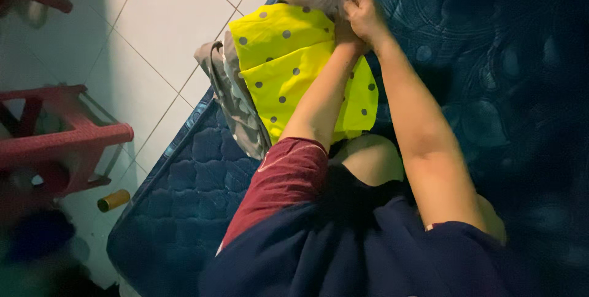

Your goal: The person kneels on a mattress and uses a feather duster to wipe the surface. They move a folded yellow polka-dotted cloth aside to reach different areas and continue dusting the mattress.

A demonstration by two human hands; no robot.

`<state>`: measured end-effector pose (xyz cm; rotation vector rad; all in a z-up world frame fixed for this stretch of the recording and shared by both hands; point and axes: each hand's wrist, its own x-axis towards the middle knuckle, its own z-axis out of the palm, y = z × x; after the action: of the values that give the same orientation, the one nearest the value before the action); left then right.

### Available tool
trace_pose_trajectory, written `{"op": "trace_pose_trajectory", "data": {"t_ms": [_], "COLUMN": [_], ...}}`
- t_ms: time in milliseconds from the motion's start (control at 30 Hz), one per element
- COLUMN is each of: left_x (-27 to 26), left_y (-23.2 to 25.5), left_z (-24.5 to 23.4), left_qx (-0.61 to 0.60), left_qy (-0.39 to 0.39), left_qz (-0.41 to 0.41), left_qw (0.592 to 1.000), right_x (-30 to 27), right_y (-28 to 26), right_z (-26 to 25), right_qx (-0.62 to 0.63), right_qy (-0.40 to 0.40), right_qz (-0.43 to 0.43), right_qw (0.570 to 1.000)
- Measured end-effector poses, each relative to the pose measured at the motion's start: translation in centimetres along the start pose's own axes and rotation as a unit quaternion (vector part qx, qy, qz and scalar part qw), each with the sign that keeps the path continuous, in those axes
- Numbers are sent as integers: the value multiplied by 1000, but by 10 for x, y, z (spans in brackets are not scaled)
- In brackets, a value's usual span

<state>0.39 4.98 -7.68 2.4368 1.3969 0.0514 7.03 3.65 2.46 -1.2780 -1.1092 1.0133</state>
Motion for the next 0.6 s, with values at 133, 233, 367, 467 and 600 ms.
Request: {"op": "trace_pose_trajectory", "data": {"t_ms": [133, 233, 367, 467, 600], "left_x": [-2, -14, -23, -24, -23], "left_y": [-2, 14, 28, 29, 28], "left_z": [-6, -52, -87, -91, -91], "left_qx": [-17, -22, -31, -28, -31], "left_qy": [-7, -27, -7, -20, -21], "left_qz": [29, 0, -15, -14, -15], "left_qw": [999, 999, 999, 999, 999], "right_x": [-22, -68, -132, -200, -240], "right_y": [-22, -17, 25, 48, 54], "right_z": [-6, -37, -135, -219, -282], "right_qx": [-115, -162, -193, -212, -110], "right_qy": [116, 253, 478, 545, 673], "right_qz": [-6, 6, -51, -72, 140], "right_qw": [987, 954, 855, 808, 718]}}
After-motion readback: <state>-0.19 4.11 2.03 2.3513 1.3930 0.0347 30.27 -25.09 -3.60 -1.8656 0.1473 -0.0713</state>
